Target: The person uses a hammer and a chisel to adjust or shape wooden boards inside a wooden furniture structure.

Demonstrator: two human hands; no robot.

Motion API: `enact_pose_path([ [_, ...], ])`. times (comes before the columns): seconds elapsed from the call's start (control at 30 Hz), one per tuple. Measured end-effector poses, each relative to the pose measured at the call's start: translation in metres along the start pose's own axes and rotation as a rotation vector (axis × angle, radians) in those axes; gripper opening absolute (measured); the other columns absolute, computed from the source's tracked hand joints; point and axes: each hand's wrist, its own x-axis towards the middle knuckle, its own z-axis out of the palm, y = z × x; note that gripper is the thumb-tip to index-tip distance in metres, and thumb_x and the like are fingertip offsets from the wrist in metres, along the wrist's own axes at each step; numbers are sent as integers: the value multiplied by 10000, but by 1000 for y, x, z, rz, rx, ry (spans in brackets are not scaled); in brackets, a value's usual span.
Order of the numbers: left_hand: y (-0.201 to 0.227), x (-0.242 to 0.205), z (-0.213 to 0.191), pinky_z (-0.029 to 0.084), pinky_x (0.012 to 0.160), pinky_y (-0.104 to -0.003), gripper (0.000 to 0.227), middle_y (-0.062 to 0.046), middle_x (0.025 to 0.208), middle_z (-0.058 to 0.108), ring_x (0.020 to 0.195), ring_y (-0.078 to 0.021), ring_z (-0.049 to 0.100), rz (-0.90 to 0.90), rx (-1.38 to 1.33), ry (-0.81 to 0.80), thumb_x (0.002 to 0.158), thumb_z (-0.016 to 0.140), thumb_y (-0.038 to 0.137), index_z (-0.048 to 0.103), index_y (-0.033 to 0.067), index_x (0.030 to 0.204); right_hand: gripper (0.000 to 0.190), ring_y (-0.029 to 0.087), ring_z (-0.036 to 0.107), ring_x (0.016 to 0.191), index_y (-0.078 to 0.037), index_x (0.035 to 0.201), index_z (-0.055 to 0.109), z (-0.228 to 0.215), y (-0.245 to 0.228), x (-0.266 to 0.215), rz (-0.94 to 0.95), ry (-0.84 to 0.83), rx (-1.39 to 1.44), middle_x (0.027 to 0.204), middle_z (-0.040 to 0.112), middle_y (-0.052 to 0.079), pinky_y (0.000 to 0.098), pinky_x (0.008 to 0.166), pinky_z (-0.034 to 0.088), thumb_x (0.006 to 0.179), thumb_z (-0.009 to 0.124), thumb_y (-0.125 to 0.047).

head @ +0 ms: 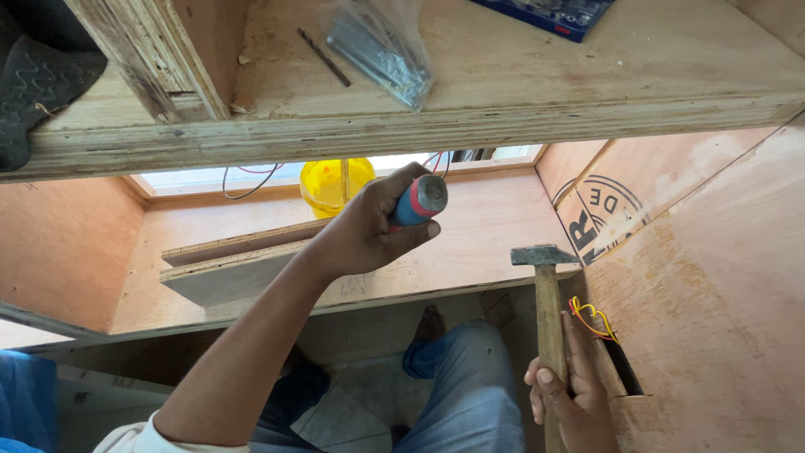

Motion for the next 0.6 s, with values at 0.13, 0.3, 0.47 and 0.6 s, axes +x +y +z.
enact_pose_path([
  [0.13,1,2,1,489,800,-248,349,3,938,571,878,-84,512,6,43,5,955,742,155,536,56,1218,852,165,547,467,-210,1650,157,-2,3,0,1,-7,15,814,617,155,303,409,489,903,559,-129],
  [0.3,-1,4,0,495,810,-262,337,-13,948,569,890,-99,513,43,70,-4,967,748,154,545,50,1217,853,163,549,466,-207,1643,158,-1,6,2,-12,-14,34,816,622,151,303,407,492,898,569,-139],
  [0.47,-4,6,3,494,812,-268,347,-17,958,579,897,-105,524,33,66,-16,965,741,151,546,49,1233,837,162,548,472,-209,1643,177,0,6,0,36,3,16,806,621,150,303,417,488,905,565,-145],
  [0.6,-2,7,5,500,822,-272,346,-26,976,583,912,-112,540,46,80,-17,968,737,152,545,50,1238,838,160,546,471,-207,1643,178,-1,6,0,33,0,15,812,620,147,301,422,490,903,568,-146],
])
